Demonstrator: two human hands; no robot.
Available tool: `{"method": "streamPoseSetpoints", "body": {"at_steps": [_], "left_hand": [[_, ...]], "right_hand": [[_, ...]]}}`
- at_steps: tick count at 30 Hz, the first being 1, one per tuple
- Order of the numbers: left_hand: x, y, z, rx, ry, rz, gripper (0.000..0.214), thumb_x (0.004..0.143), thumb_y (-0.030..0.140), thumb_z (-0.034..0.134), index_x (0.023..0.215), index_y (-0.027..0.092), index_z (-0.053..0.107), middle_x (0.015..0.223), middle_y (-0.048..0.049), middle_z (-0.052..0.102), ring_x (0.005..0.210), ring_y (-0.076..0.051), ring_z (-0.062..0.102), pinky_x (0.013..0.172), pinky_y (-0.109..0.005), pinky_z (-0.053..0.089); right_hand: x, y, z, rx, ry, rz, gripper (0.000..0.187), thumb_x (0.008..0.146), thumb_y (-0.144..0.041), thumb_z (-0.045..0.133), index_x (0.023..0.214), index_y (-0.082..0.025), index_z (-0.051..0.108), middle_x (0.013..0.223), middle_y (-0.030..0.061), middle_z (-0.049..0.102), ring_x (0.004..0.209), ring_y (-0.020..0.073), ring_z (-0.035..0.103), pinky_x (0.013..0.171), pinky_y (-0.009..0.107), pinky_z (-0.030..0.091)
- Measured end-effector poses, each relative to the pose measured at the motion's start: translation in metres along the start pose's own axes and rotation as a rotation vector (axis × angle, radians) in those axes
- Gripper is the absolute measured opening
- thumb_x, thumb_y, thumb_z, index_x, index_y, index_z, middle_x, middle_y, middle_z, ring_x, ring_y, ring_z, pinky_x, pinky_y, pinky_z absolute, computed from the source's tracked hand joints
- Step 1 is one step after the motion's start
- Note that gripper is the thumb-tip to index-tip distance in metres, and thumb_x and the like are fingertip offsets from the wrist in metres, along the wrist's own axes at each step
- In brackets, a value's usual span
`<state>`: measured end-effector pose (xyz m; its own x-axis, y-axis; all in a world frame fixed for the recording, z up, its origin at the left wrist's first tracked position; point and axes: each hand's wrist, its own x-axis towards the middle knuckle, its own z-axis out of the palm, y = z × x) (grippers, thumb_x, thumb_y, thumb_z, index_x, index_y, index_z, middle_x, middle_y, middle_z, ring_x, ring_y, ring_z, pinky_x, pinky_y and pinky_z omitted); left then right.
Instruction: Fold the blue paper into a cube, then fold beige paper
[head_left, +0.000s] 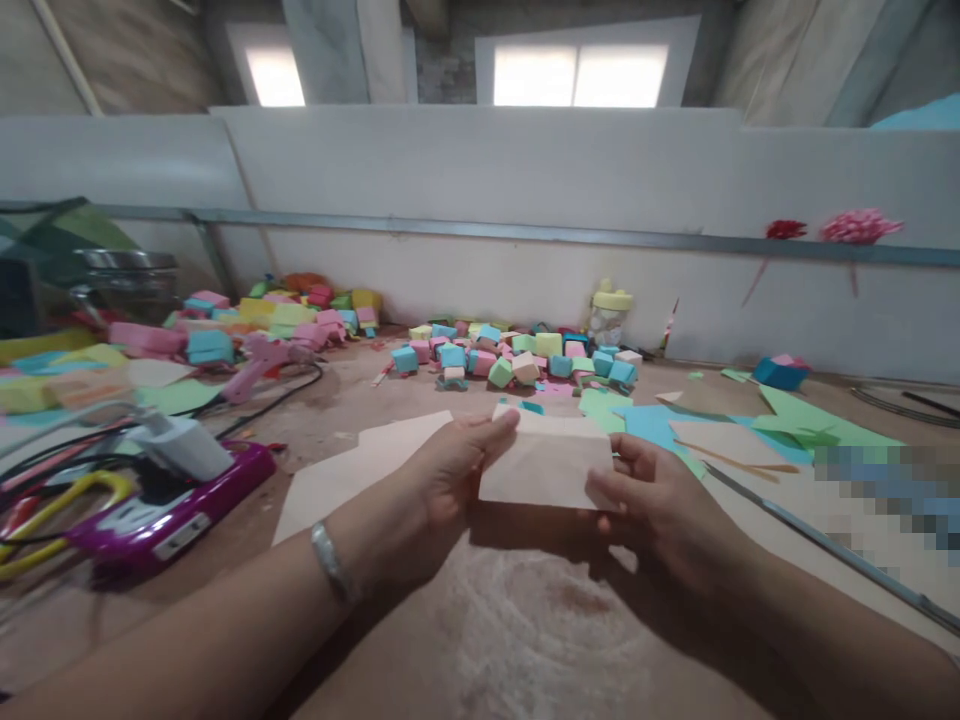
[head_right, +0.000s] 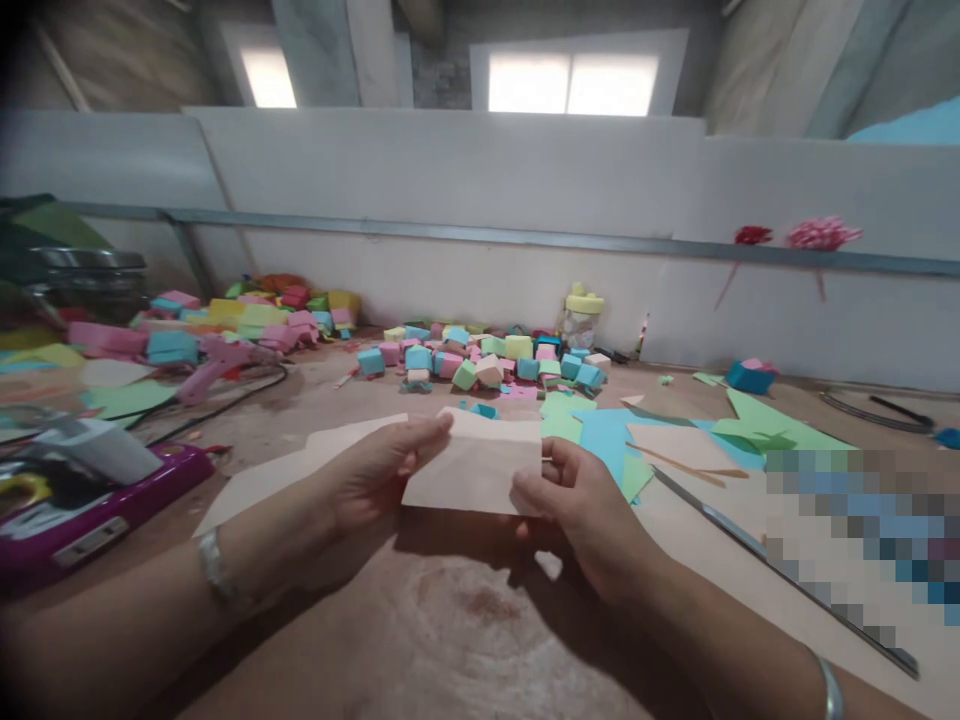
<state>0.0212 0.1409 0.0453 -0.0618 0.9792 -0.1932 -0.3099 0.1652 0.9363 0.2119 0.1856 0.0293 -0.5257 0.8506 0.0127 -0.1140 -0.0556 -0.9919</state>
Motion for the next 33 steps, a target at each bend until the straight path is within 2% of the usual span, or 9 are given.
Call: {"method": "streamPoseSetpoints", "body": {"at_steps": [4,8,13,19,22,25,28,30,33], "left_hand": [[0.004,-0.005,-0.005,0.062,0.017,-0.049,0.028,0.09,0.032,0.057,0.114,0.016,0.055,0.099,-0.004,0.063,0.075,-0.014,0.063,0.066,-0.032,0.055],[0.005,-0.009,-0.007,0.09,0.02,-0.043,0.028,0.09,0.033,0.056,0.112,0.016,0.055,0.1,-0.0042,0.062,0.075,-0.014,0.062,0.063,-0.03,0.054],[0.002,-0.007,-0.005,0.07,-0.078,-0.106,0.031,0.091,0.039,0.053,0.112,0.016,0.056,0.103,-0.0056,0.062,0.081,-0.016,0.063,0.07,-0.035,0.054],[0.002,0.001,0.001,0.256,-0.022,-0.038,0.028,0.09,0.031,0.056,0.113,0.016,0.055,0.107,-0.0058,0.062,0.087,-0.018,0.063,0.074,-0.036,0.054],[0.008,0.001,0.0,0.437,0.081,0.023,0.029,0.09,0.031,0.056,0.116,0.016,0.054,0.11,-0.0063,0.061,0.089,-0.018,0.063,0.076,-0.038,0.054],[0.003,0.007,-0.005,0.697,0.173,0.164,0.036,0.088,0.031,0.059,0.121,0.018,0.051,0.116,-0.0075,0.058,0.097,-0.022,0.061,0.082,-0.044,0.052],[-0.024,0.014,-0.009,0.994,0.26,0.405,0.048,0.073,0.022,0.072,0.118,0.017,0.057,0.129,-0.012,0.053,0.123,-0.031,0.044,0.106,-0.052,0.031],[-0.05,0.009,-0.01,1.144,0.278,0.533,0.033,0.073,0.022,0.068,0.106,0.017,0.066,0.13,-0.0124,0.054,0.126,-0.034,0.041,0.111,-0.048,0.022],[-0.085,-0.019,-0.011,1.435,0.255,0.804,0.033,0.084,0.034,0.053,0.111,0.022,0.066,0.121,-0.0086,0.064,0.109,-0.028,0.06,0.094,-0.037,0.047]], "right_hand": [[0.004,0.001,-0.006,-0.052,0.022,-0.016,0.03,0.086,-0.038,0.056,0.111,-0.021,0.052,0.069,-0.0014,0.058,0.051,0.0107,0.054,0.046,0.026,0.051],[0.008,0.005,-0.013,-0.226,0.013,-0.237,0.062,0.08,-0.014,0.052,0.136,-0.034,0.035,0.093,0.0015,0.063,0.067,0.0154,0.062,0.057,0.034,0.056],[0.004,0.009,-0.015,-0.63,-0.075,-0.654,0.05,0.077,-0.009,0.059,0.115,-0.041,0.063,0.116,0.0013,0.056,0.102,0.0197,0.057,0.084,0.037,0.048],[-0.003,0.002,-0.014,-1.212,0.124,-1.096,0.032,0.076,-0.007,0.058,0.1,-0.023,0.07,0.08,0.004,0.044,0.071,0.018,0.04,0.058,0.032,0.033],[-0.005,-0.002,-0.01,-1.297,0.025,-1.186,0.02,0.081,-0.008,0.054,0.085,-0.019,0.07,0.076,0.0047,0.046,0.069,0.0172,0.039,0.059,0.031,0.03],[-0.005,-0.003,-0.005,-1.317,-0.208,-1.266,0.019,0.087,-0.01,0.051,0.079,-0.018,0.067,0.08,0.0045,0.057,0.072,0.0148,0.046,0.063,0.03,0.033],[-0.004,-0.001,-0.002,-1.336,-0.385,-1.306,0.025,0.09,-0.015,0.048,0.071,-0.018,0.063,0.066,0.0006,0.057,0.065,0.0136,0.046,0.061,0.03,0.031],[-0.004,0.0,-0.001,-1.339,-0.43,-1.299,0.027,0.09,-0.017,0.047,0.067,-0.017,0.061,0.062,0.0006,0.055,0.064,0.0138,0.045,0.06,0.031,0.03],[-0.009,0.0,0.0,-1.234,-0.497,-1.167,0.023,0.087,-0.02,0.048,0.068,-0.017,0.06,0.064,0.0011,0.057,0.064,0.0136,0.047,0.062,0.032,0.031]]}}
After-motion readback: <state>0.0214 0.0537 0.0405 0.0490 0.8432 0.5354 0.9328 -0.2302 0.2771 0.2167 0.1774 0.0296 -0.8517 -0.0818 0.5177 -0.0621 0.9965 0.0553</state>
